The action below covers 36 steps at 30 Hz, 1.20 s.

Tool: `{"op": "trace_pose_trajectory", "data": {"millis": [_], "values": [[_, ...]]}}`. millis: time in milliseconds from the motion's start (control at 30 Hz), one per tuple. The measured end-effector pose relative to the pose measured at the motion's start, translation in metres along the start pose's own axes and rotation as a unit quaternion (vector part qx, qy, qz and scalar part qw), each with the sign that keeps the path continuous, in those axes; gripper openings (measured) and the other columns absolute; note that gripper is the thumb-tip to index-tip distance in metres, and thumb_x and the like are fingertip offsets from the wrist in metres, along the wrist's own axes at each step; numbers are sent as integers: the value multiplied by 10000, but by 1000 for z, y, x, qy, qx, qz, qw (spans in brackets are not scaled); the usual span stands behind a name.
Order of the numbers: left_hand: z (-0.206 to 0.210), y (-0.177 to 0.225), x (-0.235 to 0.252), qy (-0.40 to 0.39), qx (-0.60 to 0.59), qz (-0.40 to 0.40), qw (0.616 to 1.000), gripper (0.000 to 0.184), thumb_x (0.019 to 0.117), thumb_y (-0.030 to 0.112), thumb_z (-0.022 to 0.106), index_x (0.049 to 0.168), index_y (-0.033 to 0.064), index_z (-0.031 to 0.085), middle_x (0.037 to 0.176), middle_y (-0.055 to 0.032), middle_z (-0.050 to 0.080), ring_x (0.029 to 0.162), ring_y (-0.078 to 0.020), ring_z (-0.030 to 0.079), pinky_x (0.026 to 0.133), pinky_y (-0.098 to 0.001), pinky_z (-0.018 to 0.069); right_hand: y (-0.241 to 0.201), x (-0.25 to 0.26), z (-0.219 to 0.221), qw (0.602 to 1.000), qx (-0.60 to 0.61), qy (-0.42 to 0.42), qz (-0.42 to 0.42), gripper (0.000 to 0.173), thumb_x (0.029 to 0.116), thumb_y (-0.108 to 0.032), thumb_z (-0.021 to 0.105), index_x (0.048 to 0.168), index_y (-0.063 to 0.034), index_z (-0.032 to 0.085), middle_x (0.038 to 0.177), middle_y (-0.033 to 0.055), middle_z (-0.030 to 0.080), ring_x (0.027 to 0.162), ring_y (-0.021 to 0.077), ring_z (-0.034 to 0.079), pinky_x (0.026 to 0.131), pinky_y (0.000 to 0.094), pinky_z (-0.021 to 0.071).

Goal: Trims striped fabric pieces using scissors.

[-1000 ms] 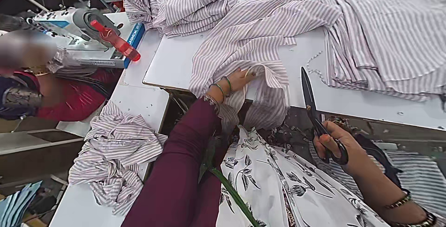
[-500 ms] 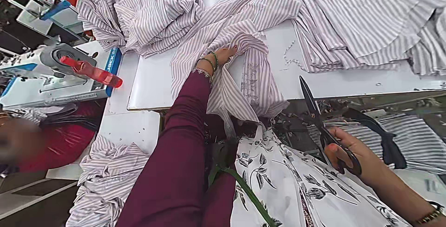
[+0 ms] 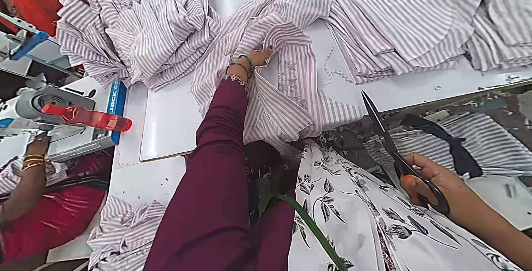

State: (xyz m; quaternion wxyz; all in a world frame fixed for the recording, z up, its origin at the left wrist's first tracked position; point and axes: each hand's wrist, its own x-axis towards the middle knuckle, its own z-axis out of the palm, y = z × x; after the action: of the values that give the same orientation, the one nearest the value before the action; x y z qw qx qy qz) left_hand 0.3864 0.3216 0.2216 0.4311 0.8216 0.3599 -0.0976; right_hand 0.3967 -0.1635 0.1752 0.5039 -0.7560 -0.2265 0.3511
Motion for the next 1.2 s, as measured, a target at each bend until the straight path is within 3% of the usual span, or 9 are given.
{"op": "trace_pose_trajectory", "data": {"millis": [300, 400, 767, 833, 933, 1033, 1067, 1133, 1200], "values": [[-8, -2, 18, -27, -26, 44, 998, 622, 1127, 419, 290, 1432, -91, 474, 1454, -280, 506, 1353, -326, 506, 1138, -480, 375, 1, 2, 0, 999, -26, 25, 24, 661, 676, -777, 720, 989, -236, 506, 571, -219, 497, 424, -83, 477, 382, 129, 399], [-8, -8, 20, -19, -58, 56, 997, 597, 1120, 441, 298, 1403, -40, 508, 1365, -205, 579, 1240, -218, 579, 1065, -407, 450, 0, 2, 3, 999, -28, 23, 40, 697, 664, -805, 714, 1008, -238, 500, 575, -221, 488, 426, -88, 473, 383, 122, 395], [15, -18, 3, 58, -75, 134, 986, 576, 1134, 352, 262, 1426, -98, 475, 1460, -269, 508, 1362, -278, 492, 1150, -433, 351, -11, 17, 6, 999, -19, -16, -24, 688, 698, -781, 709, 1014, -210, 492, 588, -227, 459, 462, -100, 453, 432, 119, 398], [37, -16, -25, 32, -57, 166, 984, 553, 1135, 289, 275, 1396, -150, 486, 1430, -326, 521, 1360, -345, 502, 1155, -487, 349, -13, 23, 3, 997, -6, -33, -69, 672, 718, -771, 712, 1015, -212, 491, 587, -221, 466, 462, -94, 457, 434, 123, 409], [89, -4, -110, -102, -32, 215, 971, 394, 1113, 124, 328, 1334, -144, 513, 1292, -242, 603, 1210, -184, 564, 1087, -331, 418, -20, 34, -1, 989, 11, -52, -139, 606, 745, -744, 722, 994, -243, 486, 584, -227, 468, 472, -101, 457, 447, 114, 407], [150, -40, -155, -232, 1, 338, 912, 376, 1043, 64, 501, 1341, -155, 569, 1315, -295, 642, 1315, -337, 584, 1190, -466, 343, -31, 47, -2, 979, 34, -49, -194, 538, 777, -658, 753, 991, -243, 486, 585, -239, 468, 478, -116, 444, 451, 97, 390], [169, -65, -166, -242, -4, 325, 914, 339, 1050, 94, 483, 1254, -130, 636, 1188, -268, 693, 1179, -319, 654, 1088, -474, 448, -36, 51, -2, 979, 37, -46, -197, 527, 780, -628, 764, 998, -239, 483, 592, -239, 481, 485, -116, 455, 460, 95, 401], [195, -128, -184, -262, -20, 145, 954, 399, 1095, 187, 412, 1183, -128, 642, 1097, -270, 686, 1055, -315, 664, 985, -489, 500, -48, 58, -1, 981, 33, -35, -190, 543, 773, -577, 792, 1010, -217, 462, 606, -231, 496, 483, -108, 472, 459, 102, 422], [196, -186, -216, -223, 14, -74, 972, 502, 1118, 305, 394, 1269, -126, 600, 1204, -332, 645, 1152, -413, 632, 1034, -565, 466, -58, 70, 1, 981, 9, -40, -188, 552, 805, -518, 791, 1058, -181, 435, 617, -213, 504, 487, -94, 474, 468, 113, 424]]}}
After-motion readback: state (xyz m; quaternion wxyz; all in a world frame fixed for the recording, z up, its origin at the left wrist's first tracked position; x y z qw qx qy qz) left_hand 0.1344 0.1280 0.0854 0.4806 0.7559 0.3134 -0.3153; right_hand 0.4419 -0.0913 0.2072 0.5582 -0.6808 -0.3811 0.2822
